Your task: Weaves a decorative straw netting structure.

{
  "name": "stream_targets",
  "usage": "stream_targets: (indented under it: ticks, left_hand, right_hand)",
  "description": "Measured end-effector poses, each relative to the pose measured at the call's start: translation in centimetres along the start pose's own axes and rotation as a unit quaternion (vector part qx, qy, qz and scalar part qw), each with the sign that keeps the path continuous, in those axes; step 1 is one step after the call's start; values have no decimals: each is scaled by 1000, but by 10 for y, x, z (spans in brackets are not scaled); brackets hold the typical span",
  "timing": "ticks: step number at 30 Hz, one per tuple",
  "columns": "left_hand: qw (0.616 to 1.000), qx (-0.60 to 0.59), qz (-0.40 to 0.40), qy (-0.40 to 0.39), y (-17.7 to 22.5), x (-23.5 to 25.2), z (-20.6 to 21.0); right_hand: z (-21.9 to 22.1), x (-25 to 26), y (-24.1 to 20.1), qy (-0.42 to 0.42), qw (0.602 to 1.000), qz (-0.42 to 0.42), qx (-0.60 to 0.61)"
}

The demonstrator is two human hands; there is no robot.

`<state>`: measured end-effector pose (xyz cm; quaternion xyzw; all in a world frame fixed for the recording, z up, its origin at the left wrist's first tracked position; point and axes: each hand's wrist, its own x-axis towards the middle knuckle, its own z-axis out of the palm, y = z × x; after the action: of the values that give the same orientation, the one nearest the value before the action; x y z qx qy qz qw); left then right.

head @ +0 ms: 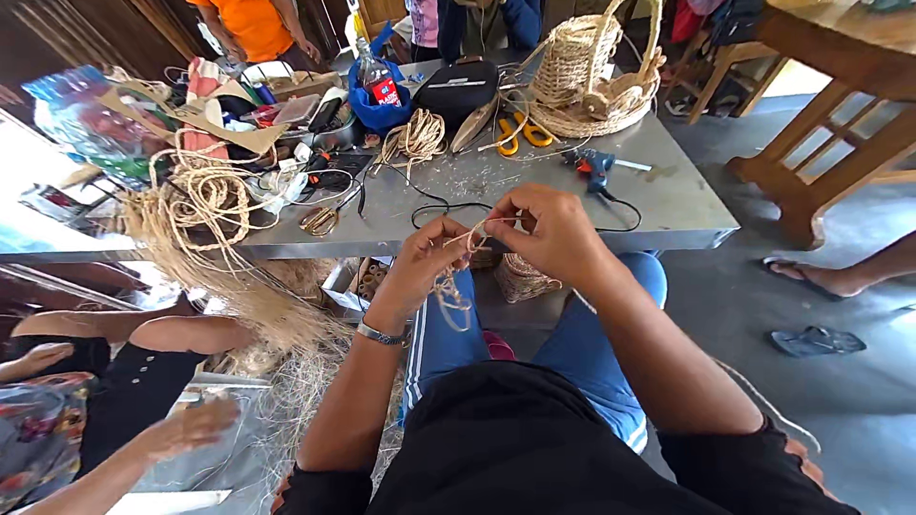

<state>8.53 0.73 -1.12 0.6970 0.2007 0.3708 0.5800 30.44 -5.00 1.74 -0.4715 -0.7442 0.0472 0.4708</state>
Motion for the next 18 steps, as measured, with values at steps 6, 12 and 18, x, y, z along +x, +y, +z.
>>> stream_targets:
  ticks: [6,12,18]
  left_hand:
    - [983,-164,-26,72,5,0,1]
    - [948,-305,23,84,7,1,15]
    - [953,-276,55,115,9,2,21]
  right_hand:
    - [-1,1,-1,-29,994,55,91]
    - [5,1,1,-25,986,62,149]
    - [8,1,0,-53,974,56,212]
